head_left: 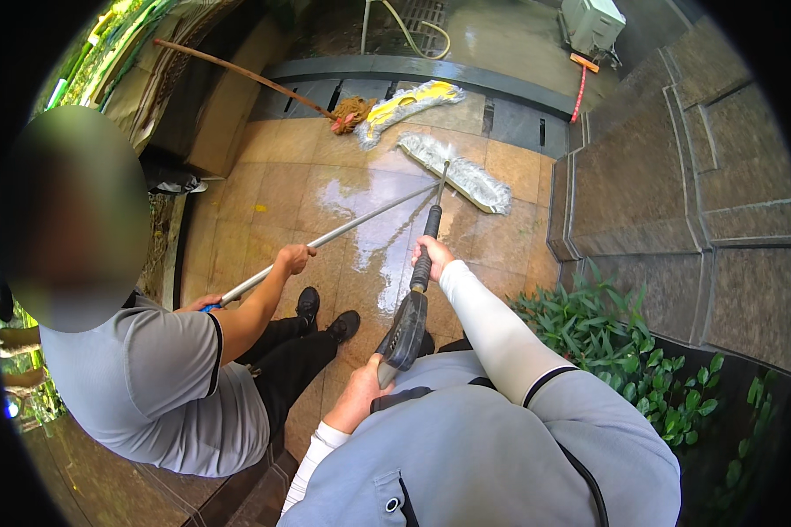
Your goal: The person uses a pressure washer to clean a tiled outdoor floor. Another person mops the wet area with a flat mop. The camera wearer moves around the area while spraying water on the tiles.
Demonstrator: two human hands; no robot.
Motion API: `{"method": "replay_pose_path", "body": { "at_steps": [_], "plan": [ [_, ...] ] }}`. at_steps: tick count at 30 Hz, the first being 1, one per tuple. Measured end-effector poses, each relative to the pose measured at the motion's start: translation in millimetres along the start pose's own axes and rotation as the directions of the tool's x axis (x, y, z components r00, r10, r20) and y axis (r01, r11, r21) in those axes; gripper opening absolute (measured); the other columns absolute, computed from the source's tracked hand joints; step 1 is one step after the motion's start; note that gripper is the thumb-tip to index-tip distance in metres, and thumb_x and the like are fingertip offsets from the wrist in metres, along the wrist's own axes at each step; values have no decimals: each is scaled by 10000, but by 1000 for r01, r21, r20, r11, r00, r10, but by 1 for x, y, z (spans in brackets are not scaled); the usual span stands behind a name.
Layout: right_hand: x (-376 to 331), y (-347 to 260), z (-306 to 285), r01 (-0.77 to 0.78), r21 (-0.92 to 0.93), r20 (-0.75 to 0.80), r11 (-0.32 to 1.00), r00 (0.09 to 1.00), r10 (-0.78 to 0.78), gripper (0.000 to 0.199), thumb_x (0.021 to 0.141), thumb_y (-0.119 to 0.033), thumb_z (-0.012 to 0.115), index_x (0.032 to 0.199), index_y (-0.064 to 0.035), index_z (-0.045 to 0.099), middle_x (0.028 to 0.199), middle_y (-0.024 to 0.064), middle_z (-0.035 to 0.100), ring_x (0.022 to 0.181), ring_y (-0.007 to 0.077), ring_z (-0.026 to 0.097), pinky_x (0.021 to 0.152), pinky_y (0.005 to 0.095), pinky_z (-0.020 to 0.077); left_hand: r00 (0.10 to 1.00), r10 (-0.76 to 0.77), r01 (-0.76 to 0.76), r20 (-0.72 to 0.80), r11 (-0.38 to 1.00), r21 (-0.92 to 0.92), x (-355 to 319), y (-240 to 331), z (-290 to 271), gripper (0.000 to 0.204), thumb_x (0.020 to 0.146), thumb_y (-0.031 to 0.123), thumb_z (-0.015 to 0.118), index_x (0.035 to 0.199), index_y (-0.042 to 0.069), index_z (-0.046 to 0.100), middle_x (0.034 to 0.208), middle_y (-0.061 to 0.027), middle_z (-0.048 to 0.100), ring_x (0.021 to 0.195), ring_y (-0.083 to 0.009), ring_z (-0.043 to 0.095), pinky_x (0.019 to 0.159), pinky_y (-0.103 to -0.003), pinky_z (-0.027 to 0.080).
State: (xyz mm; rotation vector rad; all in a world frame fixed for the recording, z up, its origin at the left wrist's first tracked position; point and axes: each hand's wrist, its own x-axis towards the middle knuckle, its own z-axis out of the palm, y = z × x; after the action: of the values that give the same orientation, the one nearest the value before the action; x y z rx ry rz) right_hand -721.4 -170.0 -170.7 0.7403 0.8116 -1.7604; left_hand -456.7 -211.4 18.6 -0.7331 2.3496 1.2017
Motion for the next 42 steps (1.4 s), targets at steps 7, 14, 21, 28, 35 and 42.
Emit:
{"method": "replay_pose_path", "body": {
  "at_steps": [7,14,21,28,35,42],
  "plan": [
    [-10,-6,-17,7,59,-5,998,1000,-7,125,776,-83,524,775,-41,406,602,56,433,516,154,447,453,295,438,995,-8,5,98,1000,22,2,9,-1,510,697,156,632,1125,-11,412,827,-269,574,832,-402,564,702,-420,462],
    [-13,-13,-44,54,129,-23,990,998,-52,131,772,-99,527,765,-40,410,599,73,420,514,187,451,458,337,443,987,32,-45,156,996,81,7,19,1,507,694,141,630,1125,-9,411,830,-268,575,840,-405,563,707,-420,461],
    [-19,-16,-61,58,196,-20,979,998,-55,140,765,-76,528,799,-38,398,610,74,409,525,187,451,458,340,440,982,81,-94,169,993,68,8,19,7,486,700,135,631,1111,-5,414,816,-268,574,831,-408,564,698,-420,461],
    [-35,-16,-81,77,226,-61,971,996,-65,146,764,-68,526,802,-47,386,622,70,406,528,183,451,456,333,439,966,106,-124,234,990,63,10,21,8,484,701,127,630,1115,-5,416,820,-267,574,829,-406,562,693,-419,459],
    [-52,-16,-92,155,227,-127,962,984,-129,135,768,-82,520,779,-46,390,594,68,410,514,188,451,459,337,443,951,149,-166,270,985,39,7,30,7,463,704,130,625,1098,-9,424,819,-265,572,834,-402,561,691,-410,457],
    [-54,-7,-106,133,200,-83,971,989,-118,126,770,-92,517,772,-49,398,599,71,414,518,191,453,461,341,443,956,126,-144,265,988,49,-5,33,21,457,711,134,621,1098,-13,428,825,-269,568,837,-402,559,689,-410,453]
  ]
}}
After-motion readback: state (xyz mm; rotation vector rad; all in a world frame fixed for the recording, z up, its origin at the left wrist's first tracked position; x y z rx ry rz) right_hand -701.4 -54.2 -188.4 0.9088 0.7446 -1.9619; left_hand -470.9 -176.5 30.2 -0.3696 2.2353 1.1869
